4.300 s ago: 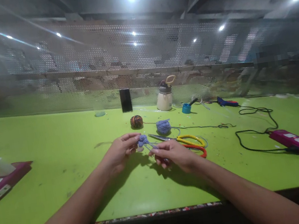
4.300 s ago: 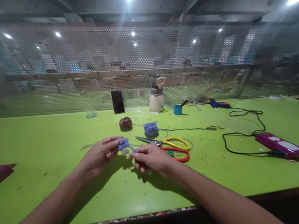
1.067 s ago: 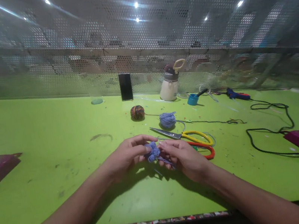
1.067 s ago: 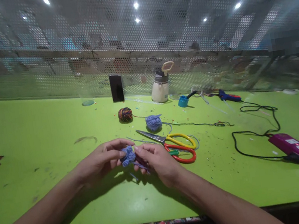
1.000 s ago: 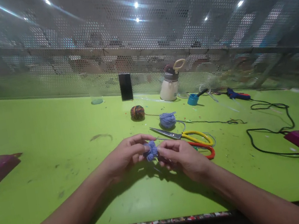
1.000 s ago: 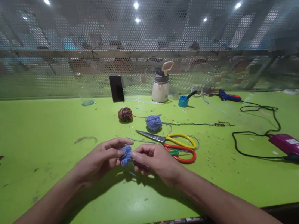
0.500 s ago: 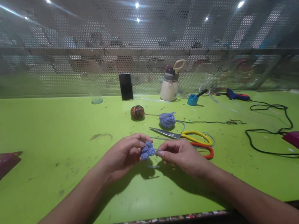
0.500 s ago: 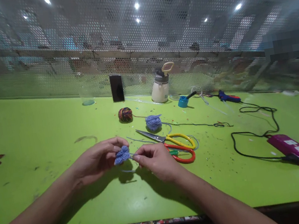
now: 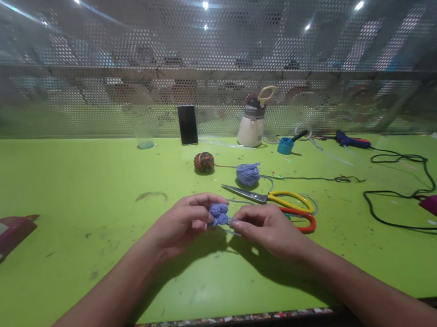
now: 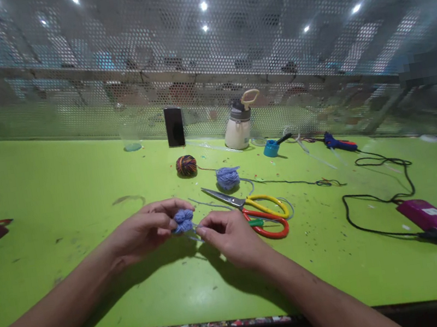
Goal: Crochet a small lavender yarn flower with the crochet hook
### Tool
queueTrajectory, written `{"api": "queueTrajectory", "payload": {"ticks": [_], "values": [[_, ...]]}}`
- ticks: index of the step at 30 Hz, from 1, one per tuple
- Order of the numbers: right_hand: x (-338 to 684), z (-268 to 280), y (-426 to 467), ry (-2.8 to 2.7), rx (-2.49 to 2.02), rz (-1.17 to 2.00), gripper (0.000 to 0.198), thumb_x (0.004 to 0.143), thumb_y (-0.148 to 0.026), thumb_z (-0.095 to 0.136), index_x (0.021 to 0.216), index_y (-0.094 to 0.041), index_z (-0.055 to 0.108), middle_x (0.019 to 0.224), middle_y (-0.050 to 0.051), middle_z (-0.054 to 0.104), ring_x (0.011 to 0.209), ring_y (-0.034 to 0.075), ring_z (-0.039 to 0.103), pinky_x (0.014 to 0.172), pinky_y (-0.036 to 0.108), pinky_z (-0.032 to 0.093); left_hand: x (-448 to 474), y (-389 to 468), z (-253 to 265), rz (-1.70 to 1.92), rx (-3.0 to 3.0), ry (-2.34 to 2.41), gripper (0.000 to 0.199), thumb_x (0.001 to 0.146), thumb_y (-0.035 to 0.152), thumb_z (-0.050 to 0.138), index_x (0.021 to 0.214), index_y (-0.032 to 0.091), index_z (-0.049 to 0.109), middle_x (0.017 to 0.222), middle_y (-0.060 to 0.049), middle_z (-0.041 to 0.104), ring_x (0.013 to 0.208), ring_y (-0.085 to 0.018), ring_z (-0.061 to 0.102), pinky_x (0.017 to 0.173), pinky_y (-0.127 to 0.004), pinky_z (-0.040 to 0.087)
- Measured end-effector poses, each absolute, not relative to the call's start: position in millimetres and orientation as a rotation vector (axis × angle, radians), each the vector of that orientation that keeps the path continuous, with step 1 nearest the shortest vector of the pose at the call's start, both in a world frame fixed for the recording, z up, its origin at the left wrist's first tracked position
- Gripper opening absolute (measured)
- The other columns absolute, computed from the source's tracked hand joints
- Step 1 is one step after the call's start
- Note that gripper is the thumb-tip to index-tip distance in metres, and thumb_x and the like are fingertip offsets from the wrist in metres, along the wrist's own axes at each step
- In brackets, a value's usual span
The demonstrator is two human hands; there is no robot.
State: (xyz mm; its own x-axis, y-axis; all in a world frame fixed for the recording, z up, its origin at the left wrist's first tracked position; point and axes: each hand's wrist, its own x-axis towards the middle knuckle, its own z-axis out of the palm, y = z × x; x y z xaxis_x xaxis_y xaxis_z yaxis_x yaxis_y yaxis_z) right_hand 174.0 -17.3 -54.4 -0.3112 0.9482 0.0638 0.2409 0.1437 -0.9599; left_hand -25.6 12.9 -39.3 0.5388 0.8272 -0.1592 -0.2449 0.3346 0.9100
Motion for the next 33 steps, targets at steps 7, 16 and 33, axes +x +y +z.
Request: {"api": "queueTrajectory", "payload": {"ticks": [7,16,33], "values": [[174.8,-54.9,-16.6,-1.614,-1.134,1.225,0.019,0.082,-0.036,0.067,0.075,-0.019,0.071,0.07,0.003,0.06,0.065,0.016,0.05,0.062,0.032,0.038,-24.9,11.4,-37.7,0.762,1.03,0.665,0.034,0.06,0.006,0.065,0.091,0.016,0.074,0.085,-0.005,0.066,0.076,-0.016,0.054,0.065,-0.027,0.038],[174.2,-59.0,-15.6,-1.544,-1.148,1.286,0.029,0.08,-0.044,0.069,0.07,-0.018,0.064,0.066,0.001,0.058,0.062,0.014,0.049,0.061,0.031,0.036,-26.0,10.9,-37.1,0.769,1.011,0.644,0.031,0.06,0.006,0.069,0.089,0.014,0.076,0.082,-0.004,0.066,0.068,-0.012,0.05,0.056,-0.023,0.032],[170.7,-49.2,-18.9,-1.504,-1.133,1.098,0.02,0.084,-0.04,0.067,0.082,-0.02,0.07,0.08,0.005,0.064,0.074,0.02,0.054,0.071,0.036,0.042,-18.1,15.0,-46.0,0.814,1.195,0.733,0.045,0.064,0.005,0.077,0.107,0.016,0.067,0.084,-0.004,0.07,0.08,-0.017,0.062,0.08,-0.035,0.044]]}}
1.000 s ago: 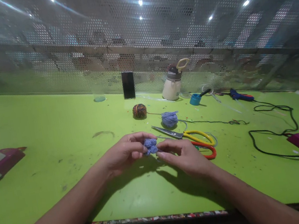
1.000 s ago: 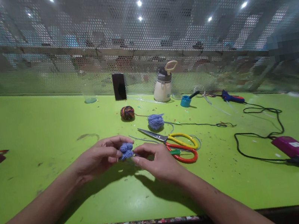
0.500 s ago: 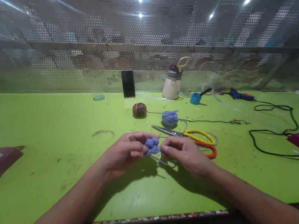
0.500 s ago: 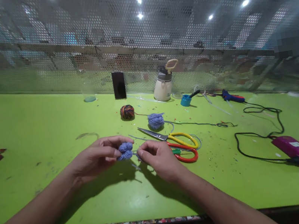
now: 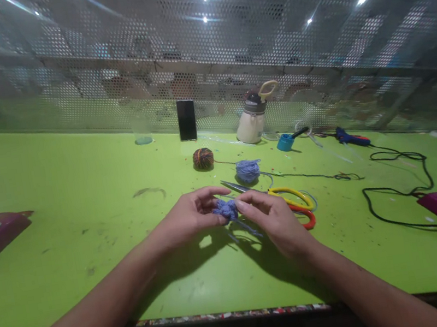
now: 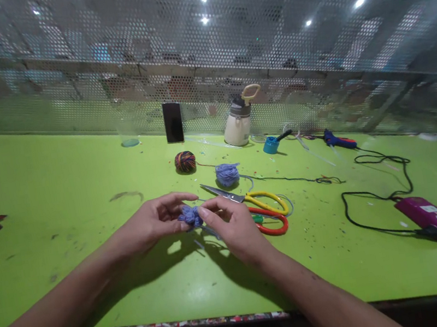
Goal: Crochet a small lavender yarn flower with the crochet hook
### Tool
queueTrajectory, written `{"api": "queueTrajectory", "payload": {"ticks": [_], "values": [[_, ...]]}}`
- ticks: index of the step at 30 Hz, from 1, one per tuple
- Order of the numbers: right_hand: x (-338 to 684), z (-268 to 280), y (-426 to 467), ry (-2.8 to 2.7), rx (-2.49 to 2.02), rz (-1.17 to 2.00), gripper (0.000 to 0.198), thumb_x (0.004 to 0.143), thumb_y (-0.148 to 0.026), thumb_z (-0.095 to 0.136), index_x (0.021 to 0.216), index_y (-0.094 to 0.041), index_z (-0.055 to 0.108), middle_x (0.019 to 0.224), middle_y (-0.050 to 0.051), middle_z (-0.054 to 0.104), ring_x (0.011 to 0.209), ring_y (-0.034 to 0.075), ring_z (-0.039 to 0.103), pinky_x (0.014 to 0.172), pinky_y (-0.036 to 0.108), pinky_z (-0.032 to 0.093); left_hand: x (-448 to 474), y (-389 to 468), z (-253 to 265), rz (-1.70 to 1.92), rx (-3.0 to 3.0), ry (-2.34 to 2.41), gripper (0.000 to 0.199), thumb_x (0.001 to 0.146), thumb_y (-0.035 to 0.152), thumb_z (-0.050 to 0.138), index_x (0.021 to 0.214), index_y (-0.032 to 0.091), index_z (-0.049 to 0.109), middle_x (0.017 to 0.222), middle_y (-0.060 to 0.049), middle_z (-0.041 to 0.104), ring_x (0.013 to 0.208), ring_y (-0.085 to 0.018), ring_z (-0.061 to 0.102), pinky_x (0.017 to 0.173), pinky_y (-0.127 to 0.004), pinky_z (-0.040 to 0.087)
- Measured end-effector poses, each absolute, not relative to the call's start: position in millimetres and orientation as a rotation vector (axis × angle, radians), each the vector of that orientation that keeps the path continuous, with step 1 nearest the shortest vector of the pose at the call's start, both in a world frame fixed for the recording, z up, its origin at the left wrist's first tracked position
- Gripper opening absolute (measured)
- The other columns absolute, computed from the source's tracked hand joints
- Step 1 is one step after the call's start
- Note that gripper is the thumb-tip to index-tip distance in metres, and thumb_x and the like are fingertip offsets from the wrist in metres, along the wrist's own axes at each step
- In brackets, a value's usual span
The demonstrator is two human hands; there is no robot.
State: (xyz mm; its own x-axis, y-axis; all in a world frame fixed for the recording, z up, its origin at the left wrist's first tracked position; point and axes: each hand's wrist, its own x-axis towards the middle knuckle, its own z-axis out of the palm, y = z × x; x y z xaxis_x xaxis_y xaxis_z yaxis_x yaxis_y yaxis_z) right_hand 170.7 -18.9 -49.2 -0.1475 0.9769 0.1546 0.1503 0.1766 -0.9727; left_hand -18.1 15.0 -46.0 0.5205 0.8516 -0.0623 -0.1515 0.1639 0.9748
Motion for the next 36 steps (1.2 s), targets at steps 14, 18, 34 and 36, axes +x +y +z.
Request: {"api": "queueTrajectory", "payload": {"ticks": [14,18,34,36], "values": [[173.0,-56.1,-16.3,-1.371,-1.105,1.281,0.022,0.081,-0.04,0.071,0.079,-0.018,0.066,0.07,0.001,0.061,0.065,0.015,0.052,0.064,0.032,0.041,-19.3,7.1,-45.2,0.745,1.336,0.656,0.052,0.073,0.012,0.073,0.121,0.024,0.059,0.098,-0.004,0.065,0.086,-0.018,0.06,0.076,-0.033,0.043],[173.8,-58.8,-16.0,-1.335,-1.095,1.306,0.022,0.081,-0.04,0.071,0.079,-0.018,0.065,0.069,0.001,0.061,0.064,0.014,0.053,0.064,0.031,0.042,-20.3,8.5,-41.9,0.768,1.33,0.713,0.05,0.071,0.009,0.07,0.118,0.021,0.06,0.096,-0.004,0.063,0.085,-0.019,0.059,0.074,-0.033,0.043],[167.2,-54.6,-24.5,-1.45,-1.078,1.089,0.019,0.082,-0.036,0.07,0.078,-0.019,0.062,0.072,0.0,0.06,0.067,0.014,0.052,0.062,0.03,0.04,-10.3,0.7,-34.0,0.775,1.315,0.845,0.02,0.077,0.019,0.07,0.096,0.015,0.066,0.087,-0.005,0.067,0.077,-0.017,0.059,0.075,-0.033,0.045],[168.4,-54.2,-23.5,-1.41,-1.085,1.149,0.02,0.081,-0.036,0.071,0.078,-0.019,0.063,0.07,0.0,0.059,0.065,0.014,0.051,0.062,0.03,0.039,-10.5,1.5,-34.1,0.786,1.312,0.836,0.02,0.076,0.016,0.069,0.096,0.015,0.066,0.087,-0.005,0.067,0.078,-0.017,0.059,0.076,-0.032,0.044]]}}
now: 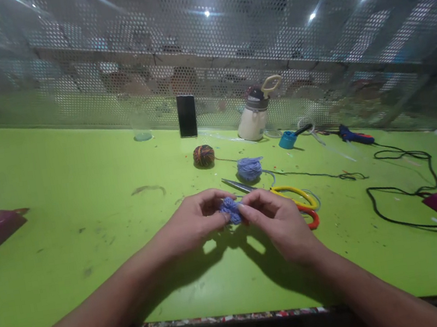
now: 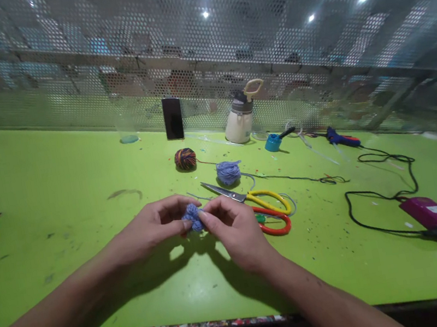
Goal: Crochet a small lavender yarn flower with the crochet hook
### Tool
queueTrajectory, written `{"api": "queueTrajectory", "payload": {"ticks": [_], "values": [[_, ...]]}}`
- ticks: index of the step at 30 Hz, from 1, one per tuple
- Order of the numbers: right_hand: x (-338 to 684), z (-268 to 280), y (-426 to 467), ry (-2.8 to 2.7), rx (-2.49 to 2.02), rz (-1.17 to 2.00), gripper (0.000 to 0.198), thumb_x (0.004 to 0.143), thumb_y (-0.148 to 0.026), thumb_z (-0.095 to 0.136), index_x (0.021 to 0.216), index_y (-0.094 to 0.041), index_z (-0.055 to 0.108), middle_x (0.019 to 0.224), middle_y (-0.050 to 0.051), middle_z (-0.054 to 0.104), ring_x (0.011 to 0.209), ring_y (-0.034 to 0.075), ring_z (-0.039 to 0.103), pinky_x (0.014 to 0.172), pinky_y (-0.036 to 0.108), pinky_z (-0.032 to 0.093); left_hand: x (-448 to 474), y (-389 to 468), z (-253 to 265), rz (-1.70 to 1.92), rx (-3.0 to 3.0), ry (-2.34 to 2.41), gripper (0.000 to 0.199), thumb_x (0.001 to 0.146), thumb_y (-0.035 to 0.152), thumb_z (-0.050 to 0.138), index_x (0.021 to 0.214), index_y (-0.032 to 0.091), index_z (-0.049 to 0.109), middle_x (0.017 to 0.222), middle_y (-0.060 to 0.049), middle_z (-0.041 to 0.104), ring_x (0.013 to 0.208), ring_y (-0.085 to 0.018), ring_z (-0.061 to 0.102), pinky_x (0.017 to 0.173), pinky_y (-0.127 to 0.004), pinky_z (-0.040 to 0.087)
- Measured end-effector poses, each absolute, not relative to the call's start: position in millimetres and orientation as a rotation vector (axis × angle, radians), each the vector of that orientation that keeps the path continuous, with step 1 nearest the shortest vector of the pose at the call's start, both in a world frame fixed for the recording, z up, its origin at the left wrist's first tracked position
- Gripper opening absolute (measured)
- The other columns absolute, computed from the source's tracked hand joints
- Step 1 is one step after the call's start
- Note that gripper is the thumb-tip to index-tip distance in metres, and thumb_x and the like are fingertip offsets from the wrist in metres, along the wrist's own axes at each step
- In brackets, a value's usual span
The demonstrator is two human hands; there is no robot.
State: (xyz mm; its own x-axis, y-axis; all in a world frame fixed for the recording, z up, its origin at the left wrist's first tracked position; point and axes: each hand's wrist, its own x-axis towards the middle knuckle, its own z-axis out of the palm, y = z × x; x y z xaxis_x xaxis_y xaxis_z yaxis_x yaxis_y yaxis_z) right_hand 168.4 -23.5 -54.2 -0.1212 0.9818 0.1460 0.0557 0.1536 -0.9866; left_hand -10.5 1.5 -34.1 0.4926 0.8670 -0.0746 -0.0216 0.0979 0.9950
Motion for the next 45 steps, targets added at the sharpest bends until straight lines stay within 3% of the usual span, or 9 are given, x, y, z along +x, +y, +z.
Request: {"api": "queueTrajectory", "payload": {"ticks": [14,24,30,36,41,45], "values": [[171.2,-57.9,-21.8,-1.337,-1.033,1.276,0.017,0.083,-0.034,0.072,0.077,-0.019,0.065,0.067,-0.001,0.06,0.062,0.013,0.052,0.061,0.029,0.039,-11.4,4.7,-39.4,0.804,1.292,0.782,0.02,0.076,0.011,0.063,0.094,0.015,0.07,0.081,-0.002,0.066,0.07,-0.013,0.055,0.069,-0.029,0.042],[171.2,-57.2,-21.4,-1.339,-1.059,1.269,0.019,0.083,-0.035,0.072,0.077,-0.018,0.065,0.065,-0.002,0.059,0.06,0.012,0.052,0.06,0.028,0.04,-13.8,3.5,-42.6,0.794,1.09,0.723,0.021,0.085,0.027,0.063,0.098,0.015,0.073,0.091,-0.007,0.068,0.079,-0.015,0.058,0.065,-0.026,0.043],[172.7,-57.8,-19.8,-1.292,-1.057,1.331,0.02,0.083,-0.035,0.072,0.077,-0.017,0.064,0.065,-0.002,0.06,0.06,0.01,0.053,0.061,0.027,0.042,-16.2,7.3,-41.2,0.76,1.051,0.738,0.025,0.076,0.01,0.061,0.096,0.014,0.076,0.091,-0.007,0.071,0.077,-0.014,0.058,0.067,-0.025,0.043],[171.5,-55.3,-20.9,-1.311,-1.064,1.499,0.023,0.084,-0.039,0.069,0.083,-0.017,0.062,0.058,-0.002,0.06,0.047,0.011,0.053,0.048,0.026,0.042,-18.1,10.9,-45.8,0.764,1.047,0.756,0.023,0.073,0.01,0.072,0.095,0.016,0.076,0.087,-0.005,0.073,0.075,-0.015,0.061,0.073,-0.028,0.042],[175.1,-52.3,-19.3,-1.325,-0.97,1.533,0.017,0.075,-0.026,0.075,0.088,-0.018,0.068,0.076,0.002,0.066,0.066,0.013,0.059,0.066,0.031,0.047,-19.3,12.8,-44.5,0.784,0.941,0.768,0.022,0.069,0.005,0.071,0.09,0.011,0.075,0.086,-0.007,0.072,0.076,-0.015,0.061,0.074,-0.029,0.043],[174.7,-50.3,-18.7,-1.378,-1.073,1.443,0.013,0.073,-0.029,0.076,0.077,-0.018,0.069,0.066,0.0,0.061,0.061,0.013,0.053,0.062,0.031,0.04,-19.1,11.4,-40.4,0.809,0.89,0.749,0.021,0.069,0.002,0.069,0.088,0.011,0.075,0.082,-0.005,0.07,0.068,-0.011,0.057,0.064,-0.024,0.042]]}}
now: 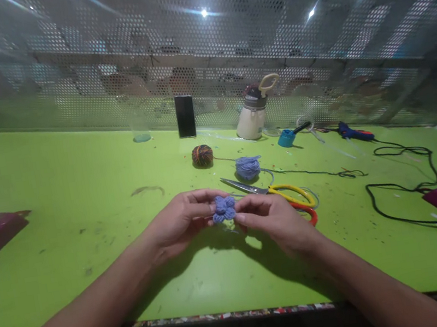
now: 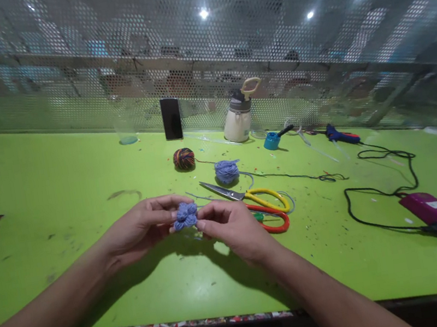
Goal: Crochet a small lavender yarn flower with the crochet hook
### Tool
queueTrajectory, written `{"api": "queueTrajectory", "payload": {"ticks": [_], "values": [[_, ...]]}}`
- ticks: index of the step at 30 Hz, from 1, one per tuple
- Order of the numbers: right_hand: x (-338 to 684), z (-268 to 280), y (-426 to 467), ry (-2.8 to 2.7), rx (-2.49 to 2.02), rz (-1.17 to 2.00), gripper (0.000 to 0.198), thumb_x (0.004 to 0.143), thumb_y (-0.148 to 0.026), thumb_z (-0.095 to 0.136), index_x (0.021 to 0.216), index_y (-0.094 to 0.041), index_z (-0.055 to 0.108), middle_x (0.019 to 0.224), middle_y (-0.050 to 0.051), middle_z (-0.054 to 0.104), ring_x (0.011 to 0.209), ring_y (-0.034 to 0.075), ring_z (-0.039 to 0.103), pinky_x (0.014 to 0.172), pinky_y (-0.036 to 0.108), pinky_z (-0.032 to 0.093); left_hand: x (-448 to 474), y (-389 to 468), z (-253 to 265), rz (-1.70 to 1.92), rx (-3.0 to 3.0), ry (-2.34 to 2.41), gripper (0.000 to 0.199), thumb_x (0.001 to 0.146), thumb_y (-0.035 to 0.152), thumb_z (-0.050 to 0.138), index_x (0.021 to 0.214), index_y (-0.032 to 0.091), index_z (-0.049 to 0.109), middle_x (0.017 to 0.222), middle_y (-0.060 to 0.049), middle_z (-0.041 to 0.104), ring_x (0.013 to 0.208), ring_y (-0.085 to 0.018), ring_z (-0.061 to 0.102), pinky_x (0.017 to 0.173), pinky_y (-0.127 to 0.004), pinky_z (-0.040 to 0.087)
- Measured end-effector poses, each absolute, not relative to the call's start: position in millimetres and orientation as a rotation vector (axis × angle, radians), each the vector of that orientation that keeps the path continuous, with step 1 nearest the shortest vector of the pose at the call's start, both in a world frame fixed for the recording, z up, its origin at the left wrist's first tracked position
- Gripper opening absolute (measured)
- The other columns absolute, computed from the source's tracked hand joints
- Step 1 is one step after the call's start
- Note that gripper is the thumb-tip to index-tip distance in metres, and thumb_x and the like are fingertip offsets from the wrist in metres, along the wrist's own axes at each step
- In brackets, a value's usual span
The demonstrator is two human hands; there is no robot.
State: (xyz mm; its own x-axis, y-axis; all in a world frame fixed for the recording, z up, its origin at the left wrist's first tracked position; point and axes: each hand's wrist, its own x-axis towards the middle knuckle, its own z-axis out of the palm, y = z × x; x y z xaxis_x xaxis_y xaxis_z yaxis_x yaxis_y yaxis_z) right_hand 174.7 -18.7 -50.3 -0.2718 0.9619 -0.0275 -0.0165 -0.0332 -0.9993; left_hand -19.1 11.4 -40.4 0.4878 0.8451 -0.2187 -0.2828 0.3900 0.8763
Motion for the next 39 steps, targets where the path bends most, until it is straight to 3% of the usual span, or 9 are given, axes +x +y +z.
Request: {"api": "queueTrajectory", "payload": {"ticks": [5,9,17,20,23,27,39], "values": [[170.2,-50.7,-21.2,-1.425,-1.107,1.348,0.015,0.074,-0.031,0.075,0.071,-0.019,0.067,0.062,-0.002,0.055,0.057,0.012,0.045,0.054,0.028,0.031,-18.4,9.9,-38.2,0.808,0.83,0.728,0.018,0.073,0.002,0.064,0.087,0.01,0.073,0.084,-0.006,0.069,0.072,-0.011,0.06,0.071,-0.023,0.046],[169.5,-51.8,-21.4,-1.407,-1.137,1.364,0.017,0.074,-0.03,0.075,0.07,-0.017,0.065,0.061,-0.002,0.055,0.056,0.011,0.044,0.053,0.027,0.03,-18.2,11.1,-39.9,0.767,0.829,0.758,0.021,0.077,0.003,0.062,0.095,0.011,0.069,0.088,-0.007,0.068,0.069,-0.01,0.059,0.066,-0.022,0.046],[169.5,-54.2,-16.5,-1.281,-1.141,1.442,0.026,0.071,-0.039,0.076,0.07,-0.016,0.064,0.056,-0.004,0.053,0.049,0.008,0.042,0.051,0.026,0.03,-16.6,5.6,-41.3,0.676,1.201,0.679,0.064,0.07,0.009,0.066,0.13,0.024,0.052,0.11,-0.007,0.061,0.084,-0.017,0.06,0.069,-0.031,0.048],[168.1,-52.8,-17.3,-1.276,-1.139,1.454,0.03,0.069,-0.042,0.079,0.067,-0.016,0.063,0.056,-0.004,0.052,0.049,0.008,0.041,0.051,0.026,0.029,-11.2,4.0,-42.0,0.659,1.401,0.756,0.042,0.075,0.015,0.069,0.115,0.019,0.059,0.092,-0.005,0.062,0.076,-0.015,0.057,0.066,-0.029,0.044],[167.8,-50.5,-18.7,-1.302,-1.142,1.468,0.031,0.069,-0.042,0.08,0.067,-0.015,0.065,0.055,-0.003,0.053,0.048,0.008,0.04,0.05,0.026,0.028,-8.8,4.5,-42.6,0.694,1.436,0.846,0.015,0.08,0.016,0.059,0.095,0.016,0.059,0.073,-0.001,0.058,0.062,-0.012,0.051,0.059,-0.028,0.04],[169.9,-50.1,-19.2,-1.335,-1.139,1.466,0.03,0.071,-0.043,0.078,0.068,-0.016,0.066,0.053,-0.004,0.052,0.049,0.009,0.041,0.051,0.027,0.029,-12.3,5.6,-41.9,0.679,1.422,0.85,0.013,0.08,0.014,0.051,0.092,0.017,0.057,0.066,0.0,0.058,0.056,-0.012,0.05,0.058,-0.029,0.039],[174.1,-52.7,-20.4,-1.372,-1.074,1.489,0.03,0.075,-0.043,0.076,0.071,-0.016,0.063,0.057,-0.004,0.052,0.053,0.01,0.043,0.055,0.027,0.031,-14.7,6.9,-42.3,0.653,1.487,0.872,0.005,0.076,0.014,0.053,0.076,0.018,0.055,0.057,0.005,0.046,0.051,-0.01,0.04,0.052,-0.026,0.03]]}}
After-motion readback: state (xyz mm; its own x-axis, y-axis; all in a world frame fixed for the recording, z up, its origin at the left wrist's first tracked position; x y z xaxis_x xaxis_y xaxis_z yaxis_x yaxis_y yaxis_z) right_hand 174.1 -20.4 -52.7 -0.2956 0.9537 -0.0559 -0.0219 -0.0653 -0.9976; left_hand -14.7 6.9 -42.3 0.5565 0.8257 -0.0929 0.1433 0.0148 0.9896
